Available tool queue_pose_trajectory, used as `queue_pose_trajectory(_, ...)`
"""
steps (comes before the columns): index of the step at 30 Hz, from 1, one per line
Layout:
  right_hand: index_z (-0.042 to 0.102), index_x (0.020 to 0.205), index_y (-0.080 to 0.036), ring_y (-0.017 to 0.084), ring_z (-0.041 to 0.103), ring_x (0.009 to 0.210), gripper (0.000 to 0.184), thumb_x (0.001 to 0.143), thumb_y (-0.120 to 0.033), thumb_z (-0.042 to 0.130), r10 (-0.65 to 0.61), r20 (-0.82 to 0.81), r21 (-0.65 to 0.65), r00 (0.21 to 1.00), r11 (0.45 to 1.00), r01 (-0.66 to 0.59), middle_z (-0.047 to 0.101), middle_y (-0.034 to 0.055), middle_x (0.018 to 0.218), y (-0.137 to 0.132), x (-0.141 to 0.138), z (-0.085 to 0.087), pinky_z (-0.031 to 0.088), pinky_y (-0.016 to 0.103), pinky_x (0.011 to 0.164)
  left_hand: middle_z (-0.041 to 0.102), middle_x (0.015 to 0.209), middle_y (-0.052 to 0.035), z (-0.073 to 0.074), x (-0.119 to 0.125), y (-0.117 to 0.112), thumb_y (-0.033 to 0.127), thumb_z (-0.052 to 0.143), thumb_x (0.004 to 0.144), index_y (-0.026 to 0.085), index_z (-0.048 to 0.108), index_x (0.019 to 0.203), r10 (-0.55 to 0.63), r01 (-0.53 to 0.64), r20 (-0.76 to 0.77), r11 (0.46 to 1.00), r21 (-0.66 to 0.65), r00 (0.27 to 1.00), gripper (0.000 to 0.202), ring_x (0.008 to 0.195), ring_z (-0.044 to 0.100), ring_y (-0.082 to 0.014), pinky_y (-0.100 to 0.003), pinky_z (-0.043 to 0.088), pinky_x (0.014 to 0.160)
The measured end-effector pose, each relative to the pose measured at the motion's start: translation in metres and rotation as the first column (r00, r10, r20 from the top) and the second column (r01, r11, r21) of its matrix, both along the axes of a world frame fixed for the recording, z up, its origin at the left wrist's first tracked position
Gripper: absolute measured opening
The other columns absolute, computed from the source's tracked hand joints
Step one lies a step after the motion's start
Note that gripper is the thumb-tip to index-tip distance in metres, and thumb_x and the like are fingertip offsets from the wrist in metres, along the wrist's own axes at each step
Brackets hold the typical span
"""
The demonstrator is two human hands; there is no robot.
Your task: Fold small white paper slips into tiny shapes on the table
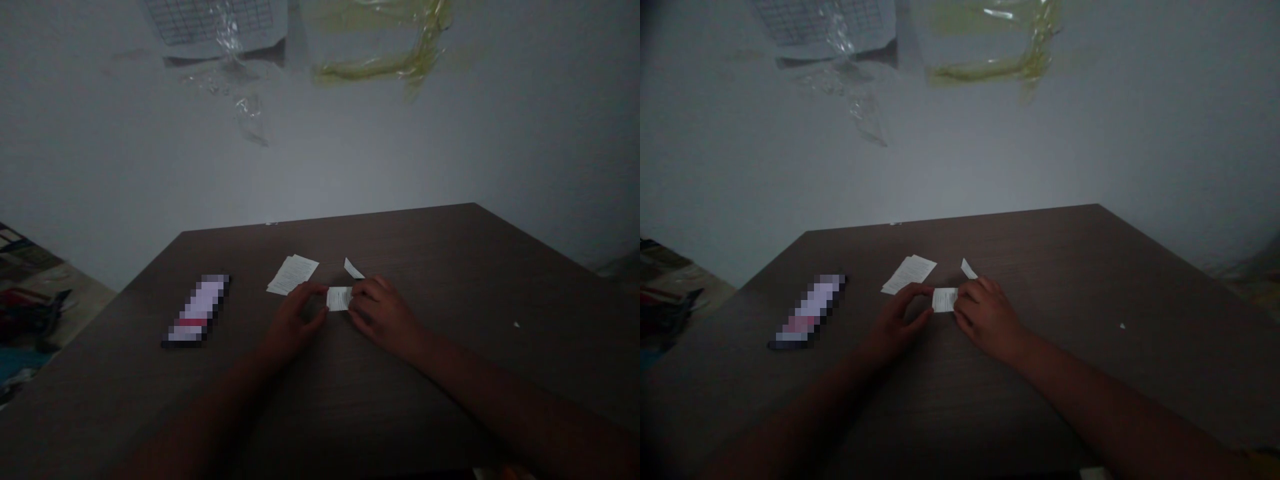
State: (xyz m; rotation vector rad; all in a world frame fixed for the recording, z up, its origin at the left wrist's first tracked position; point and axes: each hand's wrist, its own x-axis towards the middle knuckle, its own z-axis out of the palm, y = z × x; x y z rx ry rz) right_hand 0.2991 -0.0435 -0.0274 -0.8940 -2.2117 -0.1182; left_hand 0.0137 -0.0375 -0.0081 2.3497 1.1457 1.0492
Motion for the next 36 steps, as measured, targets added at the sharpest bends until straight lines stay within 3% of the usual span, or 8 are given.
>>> queue_pose_trajectory(4,0.089,0.109,-0.027,0.039,0.072,0.137,0.012,0.109,-0.015,0.087,-0.036,-0.008,0.018,0.999,0.999,0.036,0.082,0.0153,0.152,-0.003,0.0,-0.001,0.068,0.059,0.111,0.09,0.14,-0.0091,-0.002,0.0,0.0,0.022,0.078,0.108,0.029,0.08,0.14,-0.016,0.018,0.055,0.999,-0.041,0.998,0.032,0.136,0.086,-0.0322,-0.056,0.071,0.125)
queue_pose_trajectory(7,0.088,0.109,-0.028,0.041,0.069,0.147,0.012,0.109,-0.016,0.088,-0.044,0.005,0.013,0.999,0.999,0.044,0.081,0.0142,0.16,-0.002,0.001,-0.003,0.068,0.062,0.117,0.09,0.137,-0.0082,-0.007,-0.001,0.002,0.023,0.081,0.107,0.03,0.081,0.138,-0.024,0.027,0.067,0.998,-0.048,0.997,0.032,0.133,0.086,-0.0321,-0.054,0.072,0.124)
queue_pose_trajectory(14,0.088,0.113,-0.029,0.038,0.074,0.139,0.014,0.113,-0.016,0.085,0.003,0.027,-0.01,1.0,1.0,-0.003,0.087,0.012,0.145,0.0,0.002,-0.004,0.068,0.061,0.115,0.085,0.145,-0.0092,-0.011,0.0,0.002,0.02,0.077,0.111,0.031,0.082,0.143,-0.055,0.055,0.048,0.998,0.02,0.997,0.034,0.139,0.082,-0.0325,-0.055,0.068,0.129)
queue_pose_trajectory(17,0.088,0.114,-0.029,0.039,0.073,0.142,0.015,0.113,-0.015,0.084,0.001,0.031,-0.023,1.0,1.0,0.0,0.086,0.0119,0.148,0.0,0.002,-0.004,0.066,0.063,0.118,0.081,0.149,-0.0119,-0.009,0.001,0.001,0.014,0.073,0.113,0.028,0.083,0.144,-0.094,0.092,0.022,0.993,0.07,0.995,0.035,0.143,0.08,-0.032,-0.055,0.068,0.129)
queue_pose_trajectory(22,0.089,0.116,-0.029,0.04,0.073,0.146,0.016,0.115,-0.015,0.081,-0.001,0.028,-0.014,1.0,1.0,0.002,0.086,0.0129,0.153,0.0,0.002,-0.005,0.064,0.066,0.124,0.077,0.16,-0.0121,-0.008,-0.001,0.002,0.012,0.081,0.107,0.03,0.086,0.139,-0.055,0.06,-0.04,0.987,0.147,0.998,0.038,0.152,0.075,-0.0345,-0.059,0.067,0.13)
queue_pose_trajectory(29,0.09,0.119,-0.028,0.039,0.073,0.149,0.019,0.112,-0.012,0.084,0.032,0.028,-0.012,0.999,0.999,-0.032,0.086,0.0118,0.157,0.003,0.003,-0.006,0.063,0.064,0.124,0.089,0.135,-0.0087,-0.004,-0.001,0.003,0.009,0.077,0.109,0.029,0.09,0.139,-0.097,0.121,-0.155,0.98,0.156,0.983,0.039,0.131,0.081,-0.0323,-0.054,0.067,0.122)
queue_pose_trajectory(36,0.089,0.124,-0.029,0.038,0.075,0.146,0.019,0.113,-0.014,0.083,0.053,0.012,0.017,0.999,0.998,-0.054,0.09,0.0098,0.149,0.004,0.003,-0.008,0.065,0.061,0.118,0.093,0.131,-0.0066,-0.007,-0.004,0.002,0.012,0.077,0.111,0.029,0.087,0.142,-0.071,0.101,-0.173,0.98,0.172,0.982,0.037,0.122,0.086,-0.0287,-0.05,0.066,0.119)
